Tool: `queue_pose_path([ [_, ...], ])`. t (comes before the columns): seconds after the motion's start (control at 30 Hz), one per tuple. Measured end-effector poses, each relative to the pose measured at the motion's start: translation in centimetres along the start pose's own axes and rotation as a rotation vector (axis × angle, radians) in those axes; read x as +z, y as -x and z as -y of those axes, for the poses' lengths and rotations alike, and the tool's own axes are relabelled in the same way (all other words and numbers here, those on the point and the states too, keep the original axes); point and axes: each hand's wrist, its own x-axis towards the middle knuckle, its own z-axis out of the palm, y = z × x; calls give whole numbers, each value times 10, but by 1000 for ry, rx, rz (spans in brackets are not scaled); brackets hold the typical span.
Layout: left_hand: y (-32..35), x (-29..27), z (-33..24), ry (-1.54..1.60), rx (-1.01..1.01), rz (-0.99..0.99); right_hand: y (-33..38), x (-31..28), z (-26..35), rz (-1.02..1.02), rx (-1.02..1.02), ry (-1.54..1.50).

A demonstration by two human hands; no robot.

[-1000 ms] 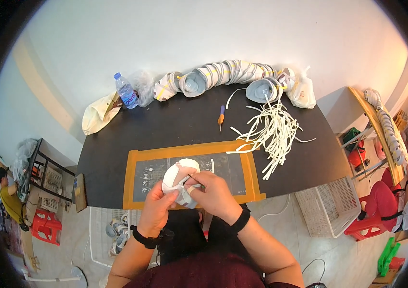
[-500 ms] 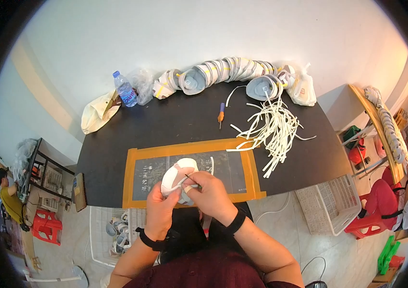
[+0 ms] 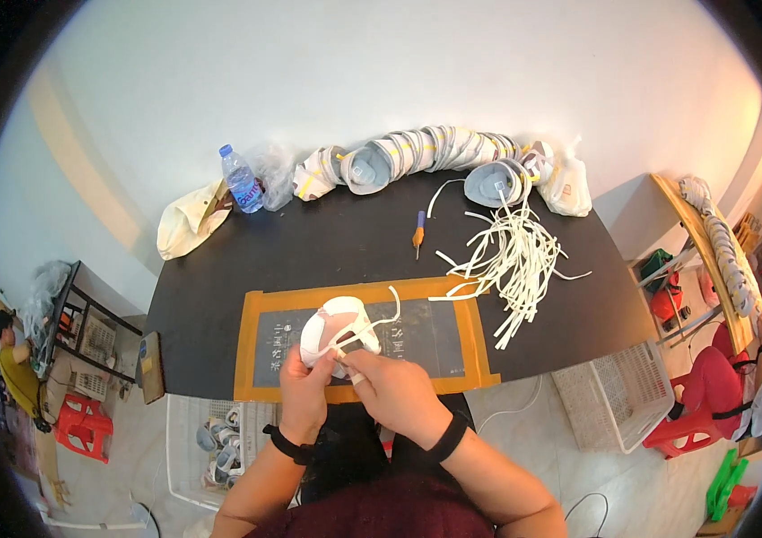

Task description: Applying reinforcing tape strips to the interior heel section of a white shoe upper.

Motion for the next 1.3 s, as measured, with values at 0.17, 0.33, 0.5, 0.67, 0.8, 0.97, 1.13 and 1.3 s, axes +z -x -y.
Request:
queue_pose_path([
  [0.17,-1,-6,6,-63,46,20,-6,4,-2,-65,103,9],
  [0.33,-2,-9,6,-29,49,61,-8,7,-5,-87,84,8],
  [0.5,-1,-11,9,-60,70,56,-10,6,-6,-47,93,10],
  [0.67,-4,-14,12,-122,99,70,-12,4,-1,-50,24,163],
  [0.8,-6,-15,3,-340,150,104,-21,-1,-6,20,89,164],
  [0.97,-8,-23,0,-415,174,129,-37,-3,-17,102,114,-15],
  [1.13,-7,-28,7,-484,174,94,-47,-3,9,277,-82,501],
  [1.3,-9,-35,11,-314,59,144,-58,2,20,467,-155,628],
])
